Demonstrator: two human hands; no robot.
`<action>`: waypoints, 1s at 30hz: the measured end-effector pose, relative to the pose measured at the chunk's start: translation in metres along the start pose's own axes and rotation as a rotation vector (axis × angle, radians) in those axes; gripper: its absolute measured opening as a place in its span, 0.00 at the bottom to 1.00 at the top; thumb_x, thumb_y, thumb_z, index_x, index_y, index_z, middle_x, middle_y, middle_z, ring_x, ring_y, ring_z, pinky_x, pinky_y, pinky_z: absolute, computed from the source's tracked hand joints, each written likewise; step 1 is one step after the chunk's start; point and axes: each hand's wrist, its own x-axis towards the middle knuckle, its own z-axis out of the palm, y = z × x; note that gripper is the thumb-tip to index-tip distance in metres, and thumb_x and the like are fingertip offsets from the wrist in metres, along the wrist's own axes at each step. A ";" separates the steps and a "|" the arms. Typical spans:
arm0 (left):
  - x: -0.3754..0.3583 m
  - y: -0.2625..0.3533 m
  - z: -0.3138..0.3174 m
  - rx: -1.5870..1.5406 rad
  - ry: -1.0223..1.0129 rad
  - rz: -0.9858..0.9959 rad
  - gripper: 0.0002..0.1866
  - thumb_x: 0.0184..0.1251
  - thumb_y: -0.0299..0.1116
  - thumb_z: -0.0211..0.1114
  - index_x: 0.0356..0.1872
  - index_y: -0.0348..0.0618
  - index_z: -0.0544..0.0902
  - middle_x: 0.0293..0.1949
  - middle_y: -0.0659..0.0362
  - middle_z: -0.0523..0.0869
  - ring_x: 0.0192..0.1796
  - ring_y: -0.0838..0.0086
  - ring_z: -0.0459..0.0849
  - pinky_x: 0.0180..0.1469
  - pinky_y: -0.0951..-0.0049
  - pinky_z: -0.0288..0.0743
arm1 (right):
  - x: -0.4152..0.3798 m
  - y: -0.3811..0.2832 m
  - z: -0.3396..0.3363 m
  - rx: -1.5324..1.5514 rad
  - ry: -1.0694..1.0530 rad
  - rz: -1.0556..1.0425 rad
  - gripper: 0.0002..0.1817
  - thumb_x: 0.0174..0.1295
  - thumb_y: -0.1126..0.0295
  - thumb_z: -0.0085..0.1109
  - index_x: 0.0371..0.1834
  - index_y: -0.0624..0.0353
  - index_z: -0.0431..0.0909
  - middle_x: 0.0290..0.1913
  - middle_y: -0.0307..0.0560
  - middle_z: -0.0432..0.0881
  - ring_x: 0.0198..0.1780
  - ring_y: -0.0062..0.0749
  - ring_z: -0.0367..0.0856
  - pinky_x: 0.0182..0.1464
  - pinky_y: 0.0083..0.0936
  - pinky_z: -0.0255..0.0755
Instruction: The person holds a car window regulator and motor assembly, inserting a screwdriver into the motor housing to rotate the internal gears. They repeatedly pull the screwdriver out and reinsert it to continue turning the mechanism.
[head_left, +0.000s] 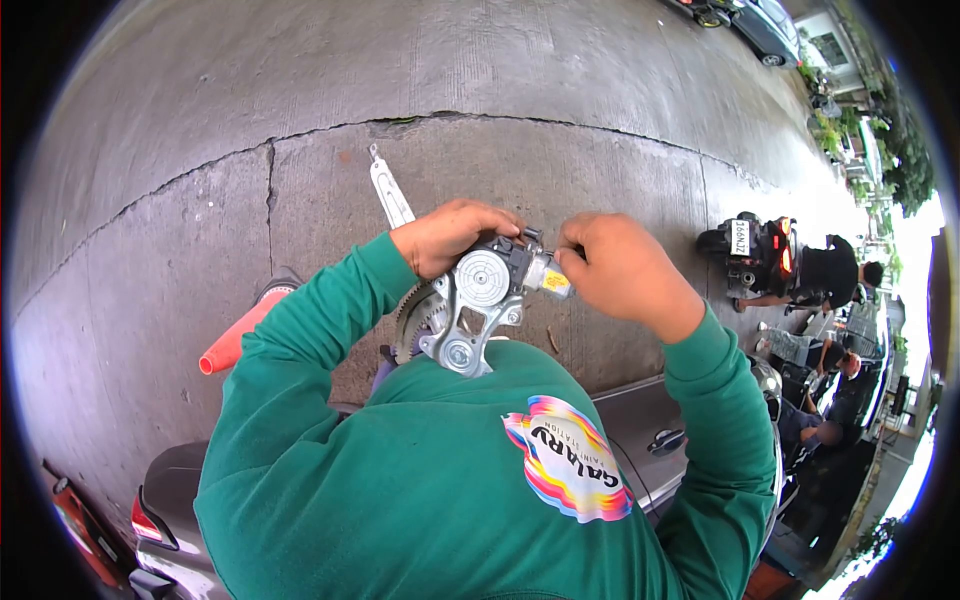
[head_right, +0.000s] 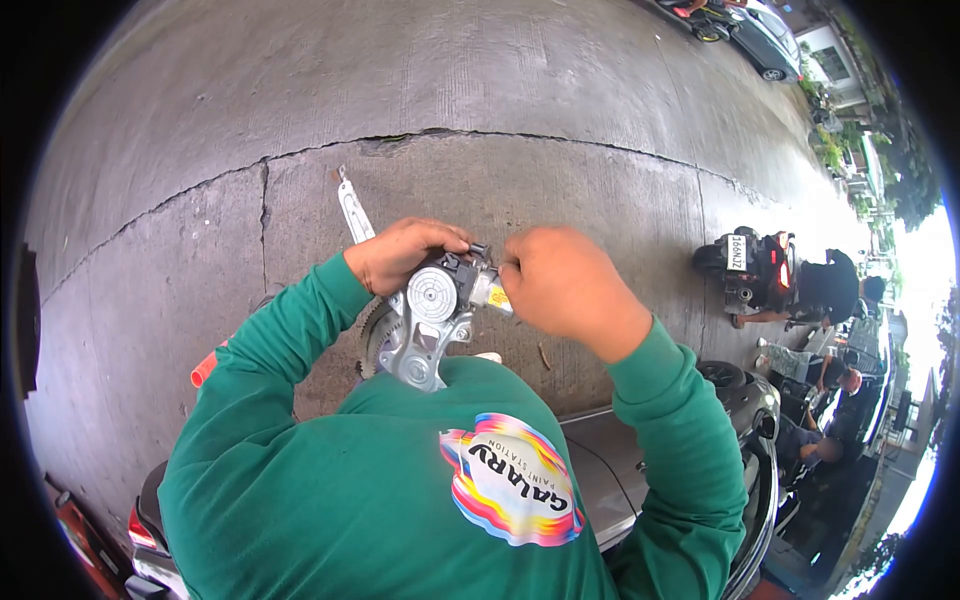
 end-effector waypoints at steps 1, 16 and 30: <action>0.000 0.000 0.000 -0.007 -0.005 -0.004 0.18 0.77 0.28 0.67 0.60 0.27 0.87 0.53 0.50 0.92 0.51 0.67 0.92 0.58 0.67 0.89 | -0.001 -0.003 -0.002 0.014 0.021 0.010 0.09 0.67 0.69 0.69 0.41 0.65 0.85 0.39 0.62 0.87 0.41 0.61 0.87 0.46 0.49 0.79; 0.005 -0.003 -0.007 -0.051 -0.059 -0.030 0.16 0.76 0.28 0.66 0.58 0.29 0.86 0.50 0.53 0.91 0.48 0.68 0.92 0.55 0.64 0.90 | -0.003 -0.004 -0.005 0.119 0.027 0.049 0.10 0.67 0.66 0.66 0.39 0.62 0.89 0.41 0.59 0.90 0.47 0.62 0.89 0.51 0.52 0.82; 0.006 -0.006 -0.009 -0.109 -0.108 -0.067 0.21 0.76 0.31 0.65 0.64 0.28 0.84 0.53 0.48 0.92 0.50 0.65 0.94 0.57 0.62 0.92 | -0.004 -0.004 -0.006 0.262 0.050 0.052 0.13 0.64 0.62 0.69 0.39 0.63 0.89 0.38 0.61 0.88 0.43 0.60 0.89 0.47 0.48 0.81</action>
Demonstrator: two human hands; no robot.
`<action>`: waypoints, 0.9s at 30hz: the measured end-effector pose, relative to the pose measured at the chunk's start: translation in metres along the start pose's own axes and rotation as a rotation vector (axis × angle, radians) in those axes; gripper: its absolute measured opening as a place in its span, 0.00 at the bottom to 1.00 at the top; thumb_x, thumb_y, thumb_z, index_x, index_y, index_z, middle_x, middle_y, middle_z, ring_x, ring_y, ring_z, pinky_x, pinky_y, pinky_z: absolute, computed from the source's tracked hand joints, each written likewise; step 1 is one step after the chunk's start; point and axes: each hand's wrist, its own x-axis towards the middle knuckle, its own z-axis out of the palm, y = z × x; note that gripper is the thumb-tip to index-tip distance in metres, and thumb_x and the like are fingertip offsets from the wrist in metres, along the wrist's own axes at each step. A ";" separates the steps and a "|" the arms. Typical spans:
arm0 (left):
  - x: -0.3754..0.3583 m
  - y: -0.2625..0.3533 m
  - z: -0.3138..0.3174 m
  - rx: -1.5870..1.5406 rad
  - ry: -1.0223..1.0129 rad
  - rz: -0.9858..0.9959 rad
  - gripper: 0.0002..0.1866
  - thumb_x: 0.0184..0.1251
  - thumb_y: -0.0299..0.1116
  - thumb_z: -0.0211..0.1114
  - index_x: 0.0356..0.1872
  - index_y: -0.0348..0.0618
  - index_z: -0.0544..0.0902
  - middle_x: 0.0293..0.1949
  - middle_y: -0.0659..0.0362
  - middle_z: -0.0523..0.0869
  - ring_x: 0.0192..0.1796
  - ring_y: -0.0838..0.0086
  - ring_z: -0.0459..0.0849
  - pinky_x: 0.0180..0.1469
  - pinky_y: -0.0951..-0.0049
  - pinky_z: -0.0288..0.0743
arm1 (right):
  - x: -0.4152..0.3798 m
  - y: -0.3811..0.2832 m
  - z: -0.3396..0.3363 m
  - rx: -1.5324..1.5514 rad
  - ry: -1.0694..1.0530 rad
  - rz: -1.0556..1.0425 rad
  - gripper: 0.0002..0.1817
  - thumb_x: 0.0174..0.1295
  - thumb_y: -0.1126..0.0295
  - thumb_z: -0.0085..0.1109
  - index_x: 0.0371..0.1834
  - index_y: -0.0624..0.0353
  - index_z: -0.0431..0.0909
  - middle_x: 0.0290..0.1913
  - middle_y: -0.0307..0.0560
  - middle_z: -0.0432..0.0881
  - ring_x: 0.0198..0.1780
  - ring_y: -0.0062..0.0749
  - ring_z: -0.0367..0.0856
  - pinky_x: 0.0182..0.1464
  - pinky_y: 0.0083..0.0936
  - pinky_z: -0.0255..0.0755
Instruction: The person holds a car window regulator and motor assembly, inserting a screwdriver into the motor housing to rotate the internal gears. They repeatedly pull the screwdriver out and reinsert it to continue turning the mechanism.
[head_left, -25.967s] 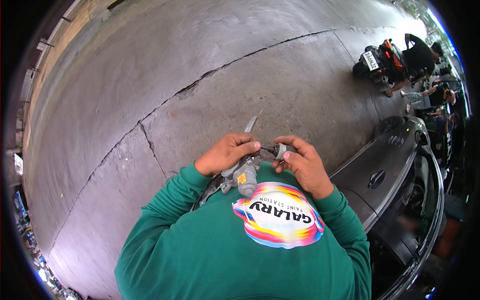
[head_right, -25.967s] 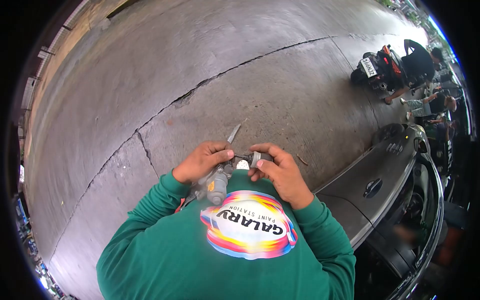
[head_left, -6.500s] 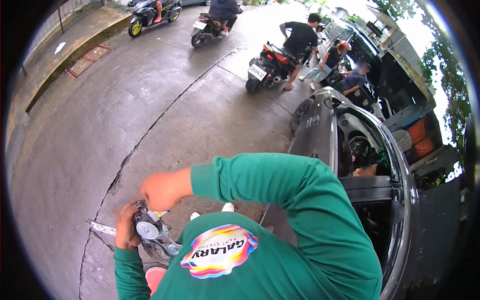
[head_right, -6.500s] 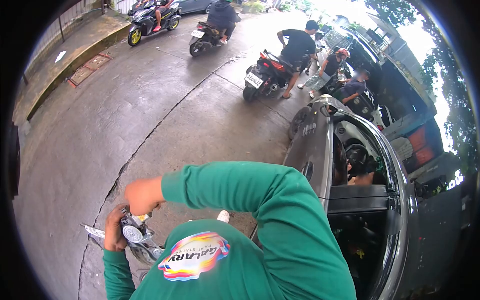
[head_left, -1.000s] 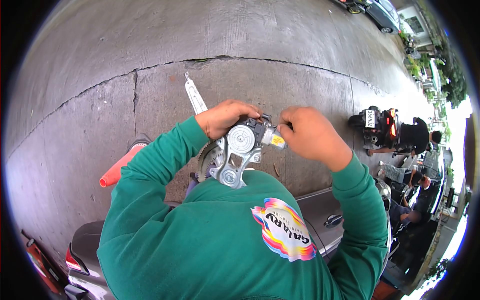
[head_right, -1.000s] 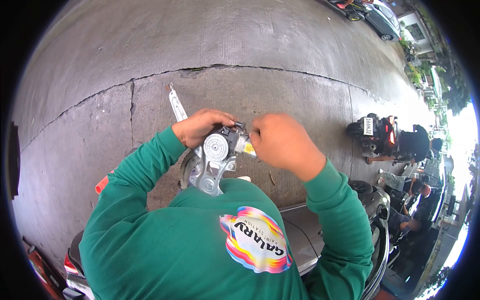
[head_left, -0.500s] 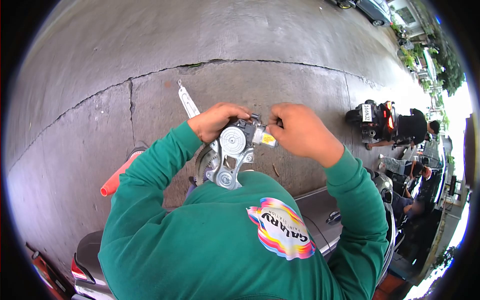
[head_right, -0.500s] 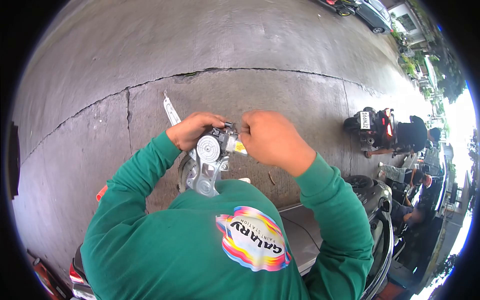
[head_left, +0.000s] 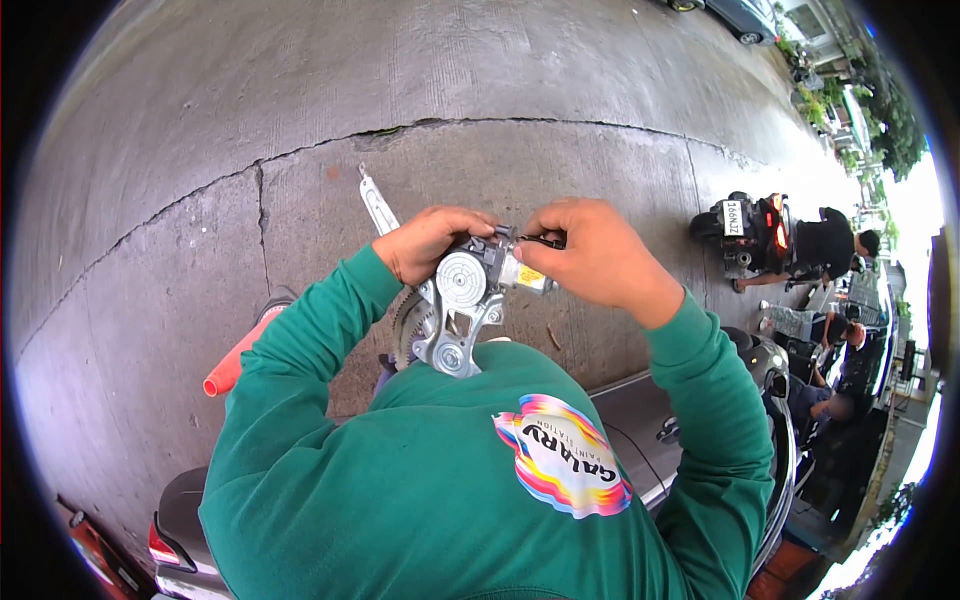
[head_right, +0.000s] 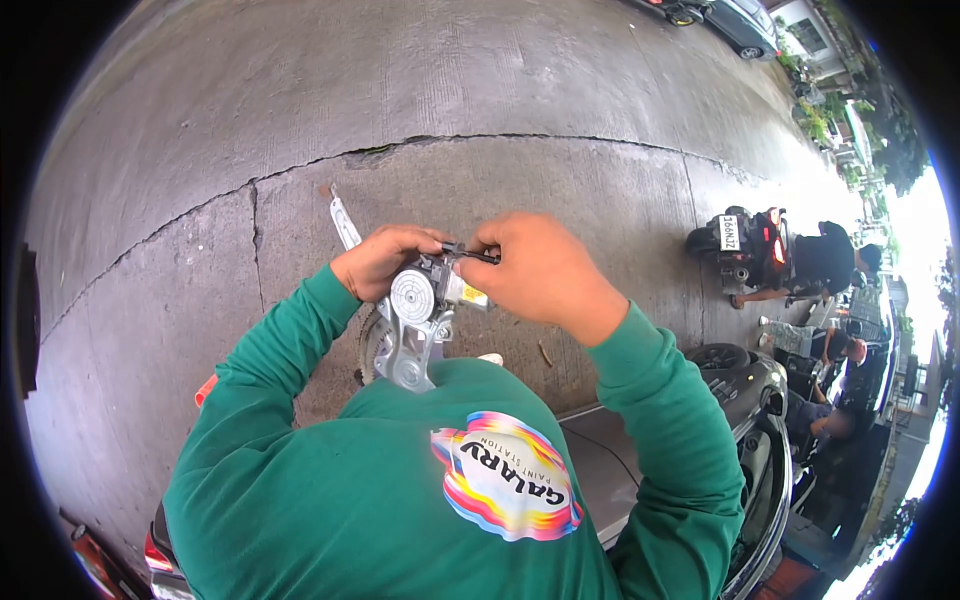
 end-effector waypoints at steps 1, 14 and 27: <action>0.001 0.000 -0.001 0.004 -0.016 0.006 0.21 0.76 0.31 0.65 0.63 0.28 0.85 0.53 0.48 0.92 0.51 0.65 0.93 0.59 0.62 0.90 | 0.001 0.001 0.004 -0.033 0.036 -0.021 0.14 0.63 0.61 0.70 0.38 0.62 0.90 0.37 0.60 0.88 0.43 0.59 0.89 0.46 0.48 0.81; 0.000 -0.012 0.000 0.124 0.048 0.104 0.24 0.74 0.36 0.61 0.64 0.31 0.85 0.57 0.51 0.93 0.57 0.63 0.93 0.65 0.60 0.86 | 0.010 0.010 -0.001 0.014 -0.072 0.223 0.17 0.54 0.61 0.78 0.40 0.64 0.94 0.36 0.62 0.92 0.42 0.55 0.93 0.49 0.47 0.85; -0.004 -0.010 0.005 0.145 -0.097 0.118 0.27 0.77 0.44 0.68 0.64 0.29 0.84 0.54 0.53 0.90 0.55 0.66 0.90 0.61 0.63 0.85 | 0.032 0.055 0.028 0.148 0.012 -0.170 0.17 0.52 0.66 0.77 0.44 0.60 0.93 0.38 0.56 0.93 0.40 0.50 0.92 0.44 0.46 0.82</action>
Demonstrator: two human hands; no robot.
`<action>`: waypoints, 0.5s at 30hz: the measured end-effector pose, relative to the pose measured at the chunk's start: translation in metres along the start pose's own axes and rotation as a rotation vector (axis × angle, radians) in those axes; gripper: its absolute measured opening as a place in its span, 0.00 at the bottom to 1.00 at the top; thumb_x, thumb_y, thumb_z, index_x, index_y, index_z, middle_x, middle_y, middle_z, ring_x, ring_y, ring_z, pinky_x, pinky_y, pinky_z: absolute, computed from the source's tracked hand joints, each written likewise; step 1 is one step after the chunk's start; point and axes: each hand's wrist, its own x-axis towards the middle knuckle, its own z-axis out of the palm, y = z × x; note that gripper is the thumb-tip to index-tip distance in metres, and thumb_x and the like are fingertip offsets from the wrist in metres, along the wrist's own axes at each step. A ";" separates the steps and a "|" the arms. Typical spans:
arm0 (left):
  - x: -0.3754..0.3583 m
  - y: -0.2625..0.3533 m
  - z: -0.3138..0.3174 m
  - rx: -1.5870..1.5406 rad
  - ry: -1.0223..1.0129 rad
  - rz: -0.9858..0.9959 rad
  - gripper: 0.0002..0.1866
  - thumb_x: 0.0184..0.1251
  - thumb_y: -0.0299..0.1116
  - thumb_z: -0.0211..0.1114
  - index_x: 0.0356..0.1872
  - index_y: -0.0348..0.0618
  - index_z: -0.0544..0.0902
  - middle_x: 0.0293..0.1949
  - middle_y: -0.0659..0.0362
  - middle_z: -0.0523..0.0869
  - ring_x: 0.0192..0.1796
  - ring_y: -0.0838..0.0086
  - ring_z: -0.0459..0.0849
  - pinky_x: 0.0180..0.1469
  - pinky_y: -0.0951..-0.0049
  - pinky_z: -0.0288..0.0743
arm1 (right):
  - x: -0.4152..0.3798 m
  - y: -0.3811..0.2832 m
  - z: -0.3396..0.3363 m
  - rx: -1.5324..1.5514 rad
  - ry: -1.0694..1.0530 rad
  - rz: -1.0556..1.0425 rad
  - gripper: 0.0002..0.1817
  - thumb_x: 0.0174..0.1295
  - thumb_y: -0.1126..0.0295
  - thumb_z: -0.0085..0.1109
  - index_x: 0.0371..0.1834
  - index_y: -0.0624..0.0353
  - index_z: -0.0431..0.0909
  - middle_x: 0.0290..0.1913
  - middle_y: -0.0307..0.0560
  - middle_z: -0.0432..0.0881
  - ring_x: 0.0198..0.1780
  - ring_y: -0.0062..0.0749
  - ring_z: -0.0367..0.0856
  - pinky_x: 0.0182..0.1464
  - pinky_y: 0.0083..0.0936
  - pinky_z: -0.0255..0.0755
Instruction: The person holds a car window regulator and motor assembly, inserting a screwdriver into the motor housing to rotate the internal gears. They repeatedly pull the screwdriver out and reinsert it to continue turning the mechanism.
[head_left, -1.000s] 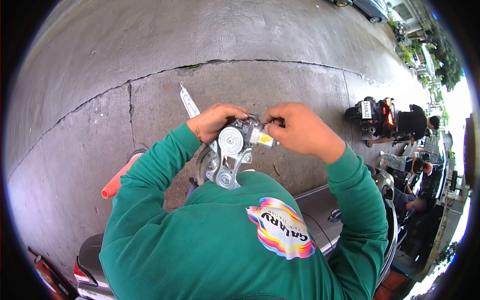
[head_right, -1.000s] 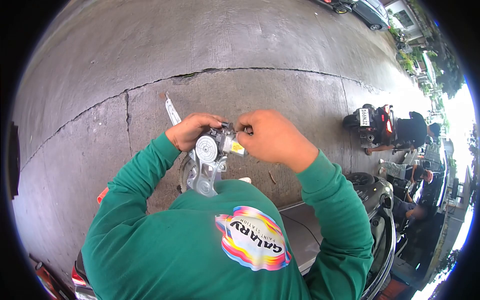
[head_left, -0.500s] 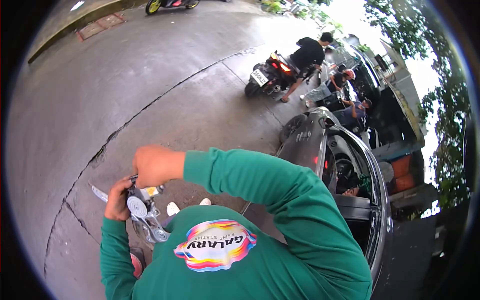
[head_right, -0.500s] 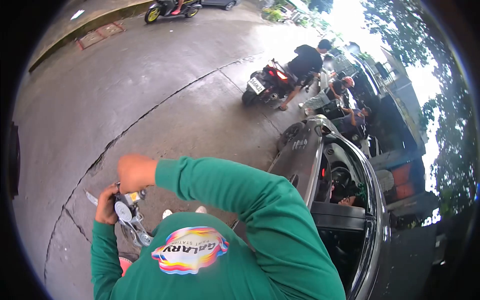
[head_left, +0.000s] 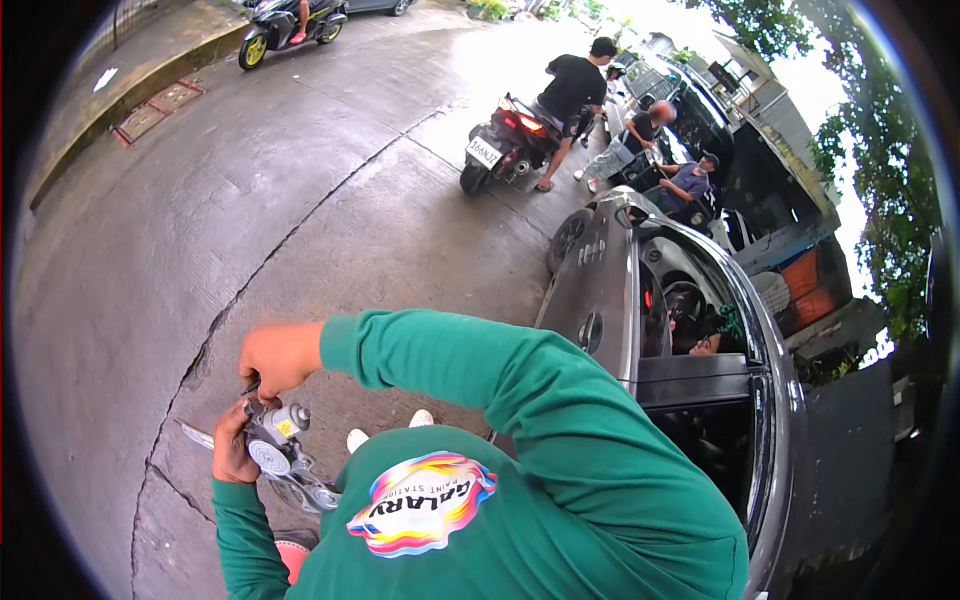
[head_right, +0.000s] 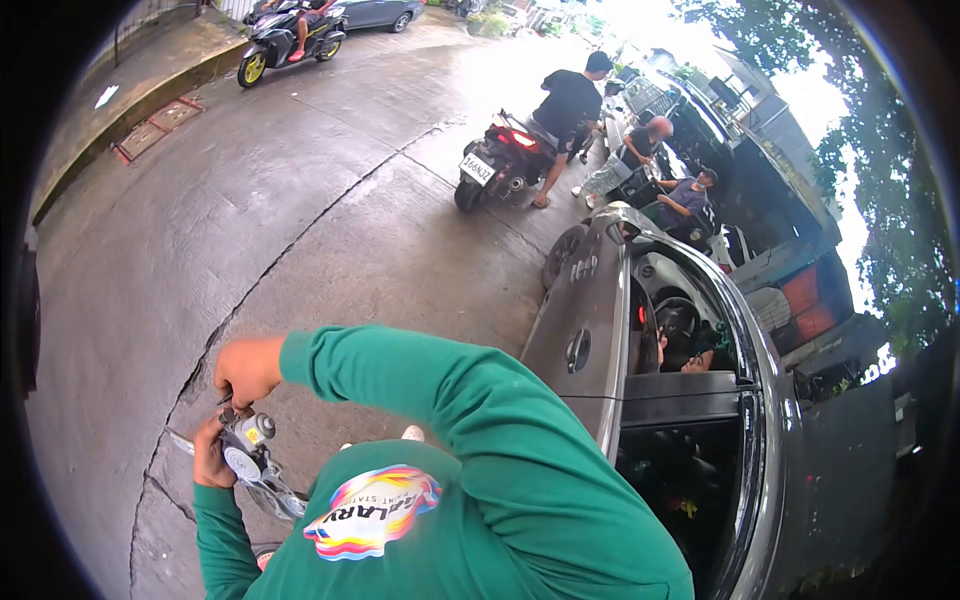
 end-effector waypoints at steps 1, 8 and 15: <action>0.000 -0.001 0.001 0.001 0.000 -0.002 0.27 0.77 0.44 0.68 0.64 0.29 0.84 0.54 0.53 0.90 0.55 0.66 0.90 0.61 0.63 0.85 | 0.001 0.000 0.003 -0.010 0.003 -0.021 0.17 0.52 0.66 0.77 0.44 0.60 0.93 0.38 0.57 0.93 0.40 0.51 0.92 0.44 0.45 0.82; -0.004 0.001 0.007 0.062 0.083 0.038 0.22 0.76 0.41 0.69 0.60 0.33 0.84 0.53 0.55 0.90 0.53 0.68 0.90 0.59 0.65 0.85 | 0.013 0.014 0.011 0.012 0.023 -0.072 0.17 0.55 0.66 0.77 0.47 0.62 0.92 0.42 0.56 0.94 0.42 0.47 0.92 0.46 0.44 0.82; -0.007 -0.001 -0.005 0.081 0.134 -0.041 0.20 0.77 0.40 0.65 0.58 0.34 0.83 0.48 0.56 0.90 0.49 0.67 0.92 0.54 0.63 0.88 | -0.059 0.047 -0.009 0.934 0.247 0.552 0.23 0.71 0.70 0.68 0.65 0.69 0.80 0.43 0.46 0.87 0.40 0.30 0.86 0.37 0.32 0.82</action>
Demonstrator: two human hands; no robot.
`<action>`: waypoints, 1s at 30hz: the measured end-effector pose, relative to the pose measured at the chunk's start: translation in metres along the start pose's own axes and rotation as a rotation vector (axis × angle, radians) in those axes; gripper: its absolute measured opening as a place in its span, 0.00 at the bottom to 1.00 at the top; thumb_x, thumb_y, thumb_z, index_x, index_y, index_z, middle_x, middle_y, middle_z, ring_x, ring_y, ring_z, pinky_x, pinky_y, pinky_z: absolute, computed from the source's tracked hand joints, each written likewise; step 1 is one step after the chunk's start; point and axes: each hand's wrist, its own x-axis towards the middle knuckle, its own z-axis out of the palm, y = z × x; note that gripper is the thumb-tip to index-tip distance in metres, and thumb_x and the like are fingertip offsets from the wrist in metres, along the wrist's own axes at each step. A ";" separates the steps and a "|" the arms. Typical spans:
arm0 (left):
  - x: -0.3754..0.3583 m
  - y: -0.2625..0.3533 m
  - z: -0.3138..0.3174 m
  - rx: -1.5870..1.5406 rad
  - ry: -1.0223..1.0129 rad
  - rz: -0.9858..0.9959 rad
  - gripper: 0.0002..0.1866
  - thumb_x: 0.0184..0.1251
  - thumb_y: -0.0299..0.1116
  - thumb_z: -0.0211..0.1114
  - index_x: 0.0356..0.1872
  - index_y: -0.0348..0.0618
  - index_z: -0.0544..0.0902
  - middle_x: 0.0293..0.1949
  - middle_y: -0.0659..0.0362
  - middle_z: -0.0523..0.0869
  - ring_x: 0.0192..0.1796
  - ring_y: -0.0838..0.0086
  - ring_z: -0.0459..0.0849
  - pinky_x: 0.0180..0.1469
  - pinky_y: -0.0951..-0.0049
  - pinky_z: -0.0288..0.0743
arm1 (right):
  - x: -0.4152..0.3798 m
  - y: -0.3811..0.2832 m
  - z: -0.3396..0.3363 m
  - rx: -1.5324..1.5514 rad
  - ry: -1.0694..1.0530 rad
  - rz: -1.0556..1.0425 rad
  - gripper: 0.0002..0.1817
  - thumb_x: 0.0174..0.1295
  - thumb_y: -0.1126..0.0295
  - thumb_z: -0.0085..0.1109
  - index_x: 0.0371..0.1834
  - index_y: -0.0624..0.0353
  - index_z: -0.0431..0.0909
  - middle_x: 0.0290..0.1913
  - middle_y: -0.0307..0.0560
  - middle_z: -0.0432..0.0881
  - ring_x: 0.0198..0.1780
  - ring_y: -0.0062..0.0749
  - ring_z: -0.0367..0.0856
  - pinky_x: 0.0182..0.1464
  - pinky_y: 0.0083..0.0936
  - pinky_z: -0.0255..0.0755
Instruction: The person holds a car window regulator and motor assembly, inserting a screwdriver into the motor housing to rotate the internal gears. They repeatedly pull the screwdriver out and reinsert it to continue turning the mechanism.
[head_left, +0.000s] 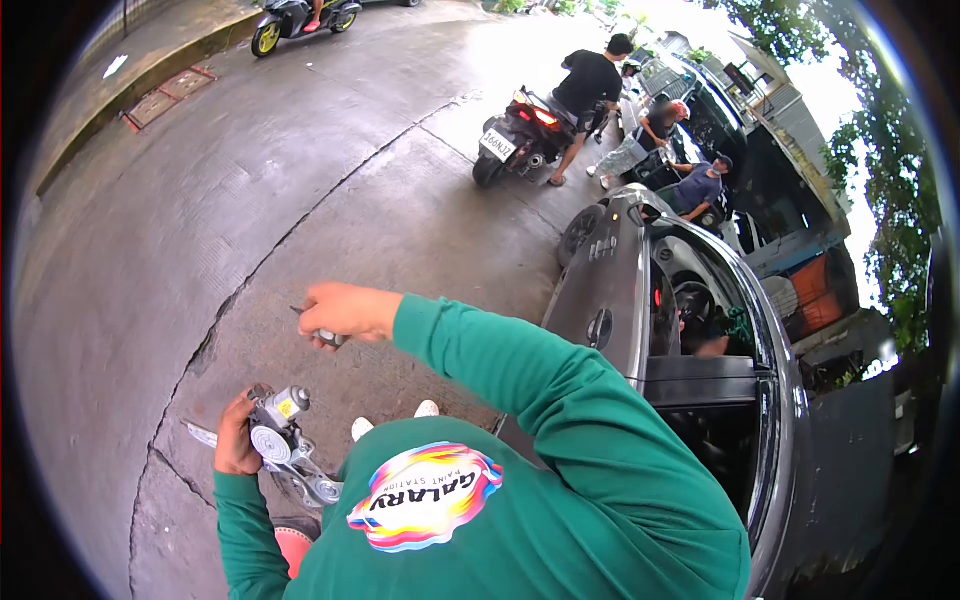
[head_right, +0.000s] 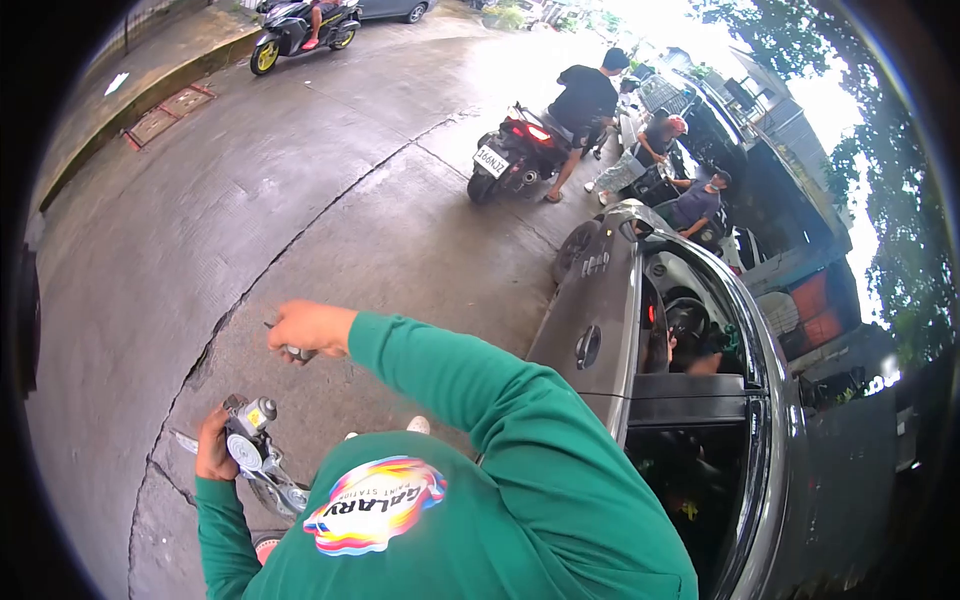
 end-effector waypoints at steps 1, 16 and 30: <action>0.000 -0.001 0.000 -0.021 0.026 -0.002 0.20 0.78 0.39 0.64 0.60 0.35 0.82 0.48 0.55 0.90 0.47 0.65 0.93 0.53 0.61 0.89 | -0.013 0.012 -0.009 0.051 0.006 0.058 0.22 0.72 0.69 0.67 0.66 0.67 0.79 0.43 0.45 0.86 0.40 0.29 0.86 0.36 0.31 0.81; 0.011 0.014 0.000 -0.103 0.135 -0.161 0.16 0.79 0.31 0.64 0.61 0.36 0.84 0.51 0.55 0.92 0.49 0.66 0.94 0.55 0.61 0.91 | -0.127 0.031 0.034 -0.209 -0.119 0.015 0.21 0.67 0.73 0.68 0.64 0.62 0.85 0.39 0.40 0.86 0.37 0.21 0.82 0.43 0.25 0.78; 0.011 0.015 0.009 -0.077 0.133 -0.137 0.11 0.76 0.30 0.63 0.51 0.36 0.85 0.45 0.57 0.90 0.46 0.70 0.92 0.53 0.64 0.90 | -0.107 0.034 0.062 -0.045 0.096 -0.061 0.22 0.71 0.75 0.65 0.65 0.73 0.77 0.41 0.50 0.88 0.36 0.24 0.84 0.43 0.25 0.79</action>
